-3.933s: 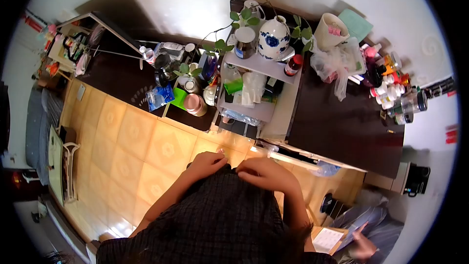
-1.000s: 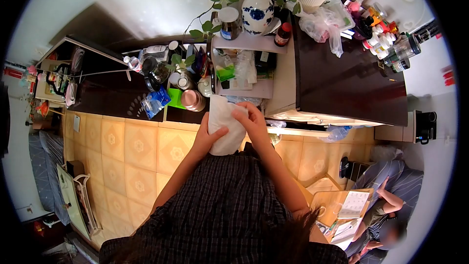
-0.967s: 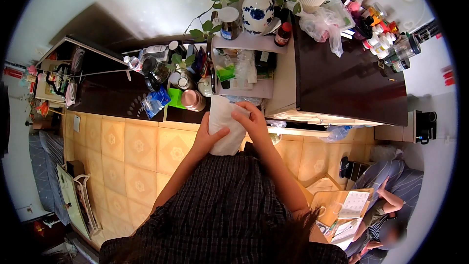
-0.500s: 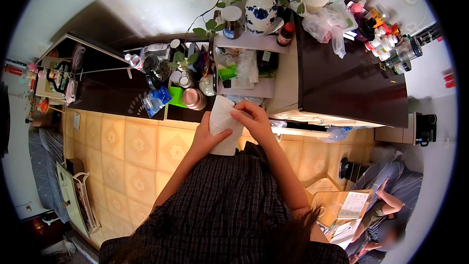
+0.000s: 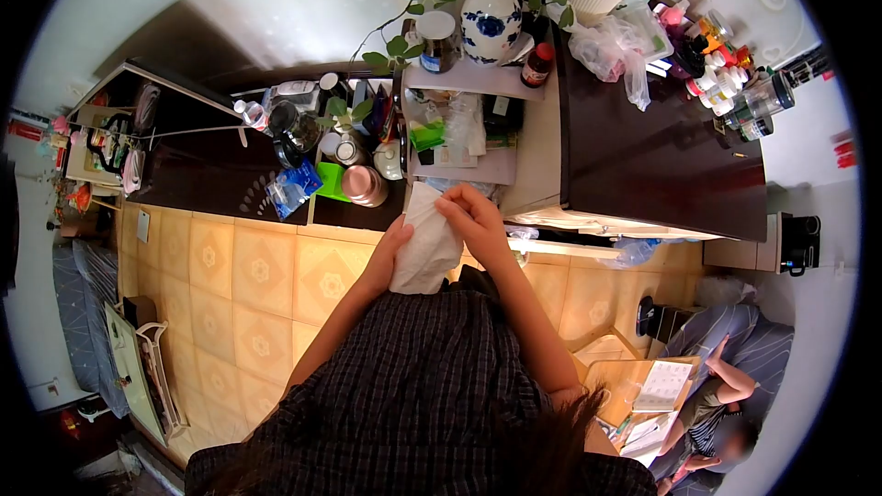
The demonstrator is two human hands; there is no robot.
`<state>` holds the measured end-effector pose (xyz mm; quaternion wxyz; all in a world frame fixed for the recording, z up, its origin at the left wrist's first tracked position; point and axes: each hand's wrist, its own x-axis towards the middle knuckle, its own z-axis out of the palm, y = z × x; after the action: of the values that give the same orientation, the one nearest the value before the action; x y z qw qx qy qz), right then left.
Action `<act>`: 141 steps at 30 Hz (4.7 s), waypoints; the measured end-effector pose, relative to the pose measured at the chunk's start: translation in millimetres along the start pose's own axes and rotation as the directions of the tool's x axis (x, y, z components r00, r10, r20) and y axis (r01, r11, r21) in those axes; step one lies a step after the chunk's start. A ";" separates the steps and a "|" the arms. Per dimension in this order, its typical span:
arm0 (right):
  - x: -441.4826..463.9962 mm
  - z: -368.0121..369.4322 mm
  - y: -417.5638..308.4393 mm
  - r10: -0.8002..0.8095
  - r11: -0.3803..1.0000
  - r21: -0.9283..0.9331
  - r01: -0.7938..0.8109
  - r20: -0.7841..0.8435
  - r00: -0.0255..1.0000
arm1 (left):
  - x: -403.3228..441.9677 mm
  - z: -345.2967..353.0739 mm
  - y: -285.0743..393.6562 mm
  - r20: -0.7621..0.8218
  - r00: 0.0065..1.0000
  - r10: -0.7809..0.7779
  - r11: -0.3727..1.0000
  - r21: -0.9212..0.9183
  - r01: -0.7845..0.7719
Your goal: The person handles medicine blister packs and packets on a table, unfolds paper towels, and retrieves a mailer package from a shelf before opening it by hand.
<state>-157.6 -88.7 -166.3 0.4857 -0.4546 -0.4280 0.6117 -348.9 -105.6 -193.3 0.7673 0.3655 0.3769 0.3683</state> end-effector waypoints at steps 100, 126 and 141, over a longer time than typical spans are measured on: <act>-15.6 39.4 45.5 0.308 0.951 -0.132 -0.279 0.482 0.820 | 19.8 -33.7 -6.2 -0.428 0.904 0.022 0.958 -0.251 -0.142; 178.8 -117.7 228.7 -0.274 0.534 -0.837 -0.115 -0.300 0.914 | -37.4 -68.0 -41.6 -0.616 0.742 -0.264 0.928 -0.373 0.020; 133.8 -88.0 136.6 -0.409 0.588 -0.809 -0.016 -0.314 0.857 | -33.4 -71.2 -50.1 -0.550 0.807 -0.213 0.918 -0.395 -0.027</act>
<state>-115.4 28.0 -336.4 0.3904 -0.7021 -0.5704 0.1712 -409.5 -136.6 -256.9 0.6883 0.0582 0.5319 0.4899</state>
